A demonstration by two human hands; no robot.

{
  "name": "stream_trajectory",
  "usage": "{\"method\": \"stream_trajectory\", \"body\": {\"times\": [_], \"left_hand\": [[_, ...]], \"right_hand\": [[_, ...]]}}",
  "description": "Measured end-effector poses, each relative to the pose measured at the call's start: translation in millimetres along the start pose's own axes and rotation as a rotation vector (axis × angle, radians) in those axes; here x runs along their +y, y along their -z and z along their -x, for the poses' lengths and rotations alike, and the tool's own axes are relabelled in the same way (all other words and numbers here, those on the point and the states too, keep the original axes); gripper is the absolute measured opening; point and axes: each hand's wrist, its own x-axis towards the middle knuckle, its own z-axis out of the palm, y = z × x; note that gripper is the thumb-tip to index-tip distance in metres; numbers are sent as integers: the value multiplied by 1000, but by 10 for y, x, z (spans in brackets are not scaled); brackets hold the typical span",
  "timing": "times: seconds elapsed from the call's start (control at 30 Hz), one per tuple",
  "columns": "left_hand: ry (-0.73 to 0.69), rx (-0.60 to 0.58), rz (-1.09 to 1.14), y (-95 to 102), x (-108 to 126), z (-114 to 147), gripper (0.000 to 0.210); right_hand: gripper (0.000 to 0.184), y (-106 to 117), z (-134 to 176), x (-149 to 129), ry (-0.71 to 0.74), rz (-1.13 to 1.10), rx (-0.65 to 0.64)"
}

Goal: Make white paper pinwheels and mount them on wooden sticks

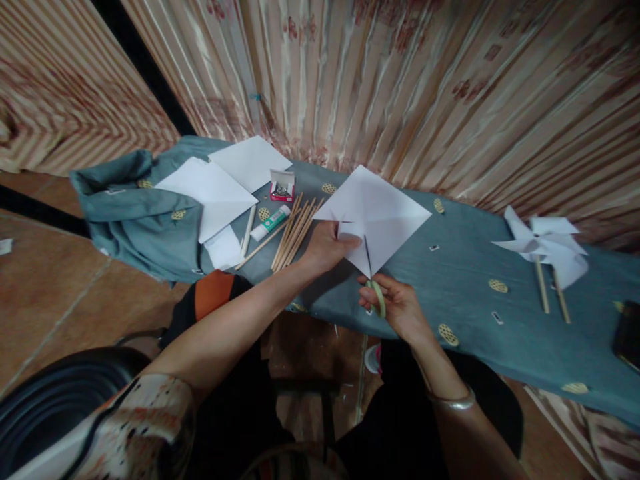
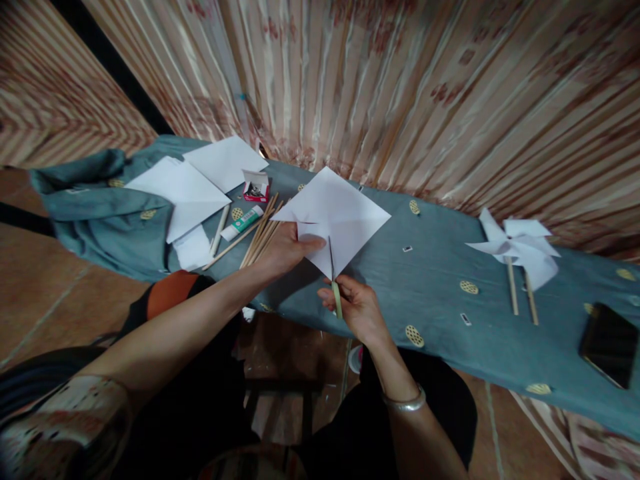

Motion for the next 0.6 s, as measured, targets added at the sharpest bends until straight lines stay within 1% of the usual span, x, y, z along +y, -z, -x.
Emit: {"method": "stream_trajectory", "body": {"times": [0.13,0.3,0.4,0.6], "left_hand": [[-46,7,-40,-3,0,8,9],[-23,-1,-38,-7,-38,3,8],[-44,6,-38,-6,-61,-8,8],[-63,-6,-76,-4,-78,-16,9]], "right_hand": [[47,11,-2,4,9,24,-8],[49,3,-2,5,7,30,-2],[50,-2,5,-5,8,38,6],[46,32,1,31,30,27,-8]]}}
